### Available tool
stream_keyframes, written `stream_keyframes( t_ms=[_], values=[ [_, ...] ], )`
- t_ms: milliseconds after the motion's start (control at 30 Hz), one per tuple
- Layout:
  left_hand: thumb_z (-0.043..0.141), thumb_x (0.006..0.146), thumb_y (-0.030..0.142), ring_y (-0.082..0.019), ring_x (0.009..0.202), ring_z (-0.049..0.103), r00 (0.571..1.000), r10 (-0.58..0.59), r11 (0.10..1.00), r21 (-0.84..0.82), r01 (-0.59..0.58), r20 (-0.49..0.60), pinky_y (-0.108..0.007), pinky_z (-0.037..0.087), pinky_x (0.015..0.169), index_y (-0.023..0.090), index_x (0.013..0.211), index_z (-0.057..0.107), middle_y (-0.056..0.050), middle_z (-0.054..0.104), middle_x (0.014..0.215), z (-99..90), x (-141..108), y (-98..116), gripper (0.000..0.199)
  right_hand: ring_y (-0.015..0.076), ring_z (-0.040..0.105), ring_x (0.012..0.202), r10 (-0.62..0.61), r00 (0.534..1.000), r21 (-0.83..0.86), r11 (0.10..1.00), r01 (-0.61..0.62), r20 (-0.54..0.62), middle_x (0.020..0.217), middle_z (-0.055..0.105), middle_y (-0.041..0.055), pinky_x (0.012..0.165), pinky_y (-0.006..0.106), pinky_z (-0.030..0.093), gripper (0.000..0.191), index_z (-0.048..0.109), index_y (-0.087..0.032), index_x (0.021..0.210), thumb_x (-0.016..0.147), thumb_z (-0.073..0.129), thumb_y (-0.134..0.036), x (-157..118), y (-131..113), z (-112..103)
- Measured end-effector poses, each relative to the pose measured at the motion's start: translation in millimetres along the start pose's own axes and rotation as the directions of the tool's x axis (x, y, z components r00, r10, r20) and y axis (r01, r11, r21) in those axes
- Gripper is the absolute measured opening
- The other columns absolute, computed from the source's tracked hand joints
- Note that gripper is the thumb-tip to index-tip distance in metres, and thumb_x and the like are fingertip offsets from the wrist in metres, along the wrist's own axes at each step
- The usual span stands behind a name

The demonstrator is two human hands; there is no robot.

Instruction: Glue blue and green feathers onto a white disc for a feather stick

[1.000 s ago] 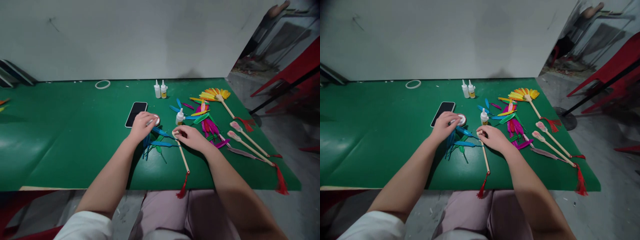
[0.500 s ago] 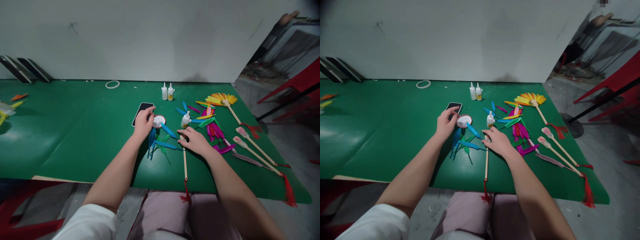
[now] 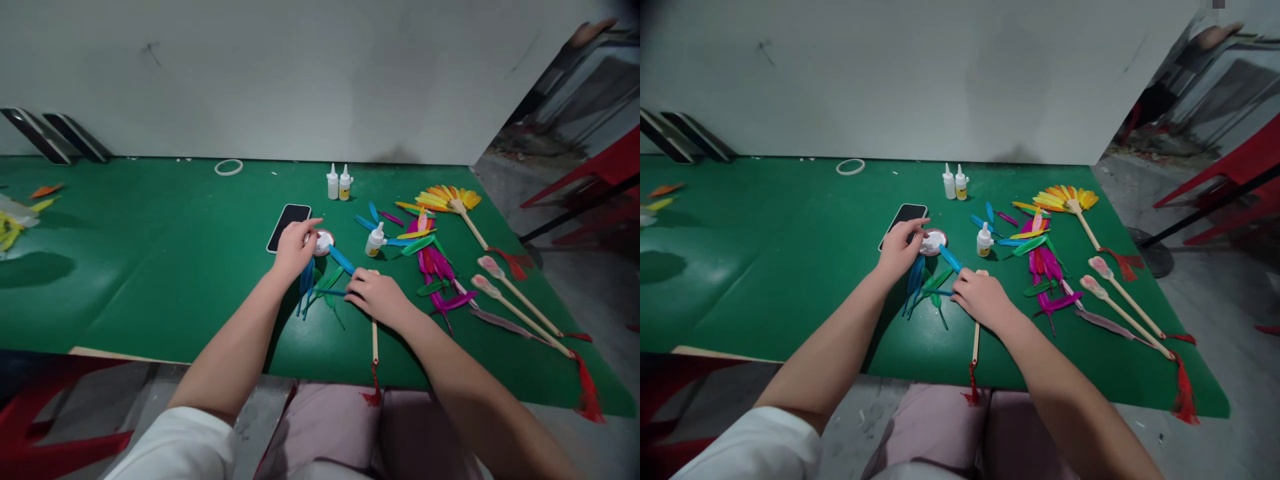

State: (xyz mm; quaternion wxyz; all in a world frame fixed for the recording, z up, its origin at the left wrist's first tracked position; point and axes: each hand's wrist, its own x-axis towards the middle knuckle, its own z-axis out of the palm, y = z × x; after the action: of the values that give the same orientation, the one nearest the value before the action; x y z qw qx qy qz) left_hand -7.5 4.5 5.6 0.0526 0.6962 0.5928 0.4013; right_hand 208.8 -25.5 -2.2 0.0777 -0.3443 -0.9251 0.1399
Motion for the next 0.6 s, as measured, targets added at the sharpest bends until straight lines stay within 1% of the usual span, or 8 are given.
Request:
stream_keyframes(
  t_ms=[67,133,200,300,367,433,500,600],
  values=[
    [0.046,0.08,0.014,-0.017,0.083,0.056,1.0,-0.002,1.0,0.0,0.002,0.009,-0.03,0.043,0.077,0.016,0.107,0.062,-0.003,0.067,0.082,-0.3,0.0,0.0,0.031,0.018,0.055,0.081,0.009,1.0,0.11,0.994,-0.008,-0.003,0.09,0.06,0.0051,0.061,0.027,0.038,0.016,0.066,-0.02,0.082,0.084,0.054,-0.03,0.3,-0.5,-2.7],
    [0.046,0.08,0.015,-0.017,0.084,0.056,1.0,-0.007,1.0,0.004,0.007,0.013,-0.03,0.043,0.078,0.016,0.106,0.062,-0.003,0.067,0.083,-1.1,0.3,-0.4,0.031,0.0151,0.055,0.075,0.066,0.997,0.355,0.933,-0.051,-0.031,0.083,0.061,0.0031,0.063,0.026,0.04,0.012,0.065,-0.019,0.078,0.08,0.058,-0.029,-0.6,3.6,-9.4],
    [0.045,0.081,0.016,-0.017,0.084,0.057,1.0,-0.02,1.0,0.008,0.02,0.003,-0.031,0.043,0.078,0.017,0.104,0.063,-0.004,0.067,0.084,-2.1,0.5,-0.5,0.029,0.0114,0.053,0.063,0.219,0.974,0.649,0.749,-0.13,-0.058,0.072,0.06,0.0002,0.058,0.025,0.041,0.015,0.062,-0.018,0.079,0.075,0.063,-0.033,-2.2,11.2,-18.1],
    [0.045,0.082,0.017,-0.017,0.085,0.057,0.999,-0.034,0.999,0.001,0.034,0.007,-0.031,0.043,0.078,0.018,0.101,0.065,-0.004,0.067,0.086,-2.9,0.2,0.9,0.028,0.0094,0.05,0.049,0.474,0.88,0.908,0.377,-0.181,-0.021,0.06,0.057,-0.0031,0.043,0.021,0.036,0.028,0.057,-0.018,0.081,0.067,0.069,-0.039,-4.5,23.4,-29.8],
    [0.045,0.081,0.017,-0.018,0.086,0.057,0.999,-0.017,1.0,-0.016,0.018,0.046,-0.032,0.043,0.078,0.018,0.1,0.065,-0.004,0.068,0.087,-2.4,-0.6,3.1,0.028,0.0097,0.052,0.048,0.558,0.83,0.963,0.218,-0.158,0.01,0.06,0.058,-0.0025,0.039,0.02,0.034,0.032,0.055,-0.017,0.079,0.063,0.071,-0.039,-5.1,29.0,-34.6],
    [0.045,0.08,0.016,-0.018,0.085,0.057,0.995,0.009,1.0,-0.025,-0.007,0.098,-0.032,0.043,0.077,0.019,0.1,0.066,-0.004,0.068,0.086,-1.2,-1.6,5.6,0.029,0.0099,0.054,0.049,0.594,0.804,0.983,0.127,-0.135,0.034,0.062,0.061,-0.0007,0.038,0.019,0.035,0.034,0.055,-0.017,0.078,0.06,0.074,-0.038,-4.7,31.7,-36.8],
    [0.045,0.08,0.015,-0.018,0.083,0.056,0.99,0.029,0.999,-0.026,-0.026,0.14,-0.032,0.043,0.076,0.02,0.1,0.066,-0.003,0.068,0.084,0.3,-2.5,7.3,0.03,0.0096,0.055,0.048,0.605,0.795,0.989,0.077,-0.125,0.054,0.063,0.062,0.0004,0.037,0.018,0.036,0.034,0.055,-0.016,0.075,0.058,0.075,-0.038,-3.6,32.1,-36.9],
    [0.045,0.081,0.017,-0.018,0.082,0.056,0.986,0.047,0.999,-0.03,-0.043,0.157,-0.033,0.043,0.077,0.02,0.099,0.067,-0.003,0.068,0.083,2.4,-3.1,7.2,0.028,0.0095,0.055,0.048,0.608,0.79,0.989,0.053,-0.135,0.075,0.061,0.061,0.0006,0.037,0.018,0.036,0.033,0.056,-0.015,0.071,0.058,0.075,-0.039,-2.1,31.1,-35.2]
  ],
)
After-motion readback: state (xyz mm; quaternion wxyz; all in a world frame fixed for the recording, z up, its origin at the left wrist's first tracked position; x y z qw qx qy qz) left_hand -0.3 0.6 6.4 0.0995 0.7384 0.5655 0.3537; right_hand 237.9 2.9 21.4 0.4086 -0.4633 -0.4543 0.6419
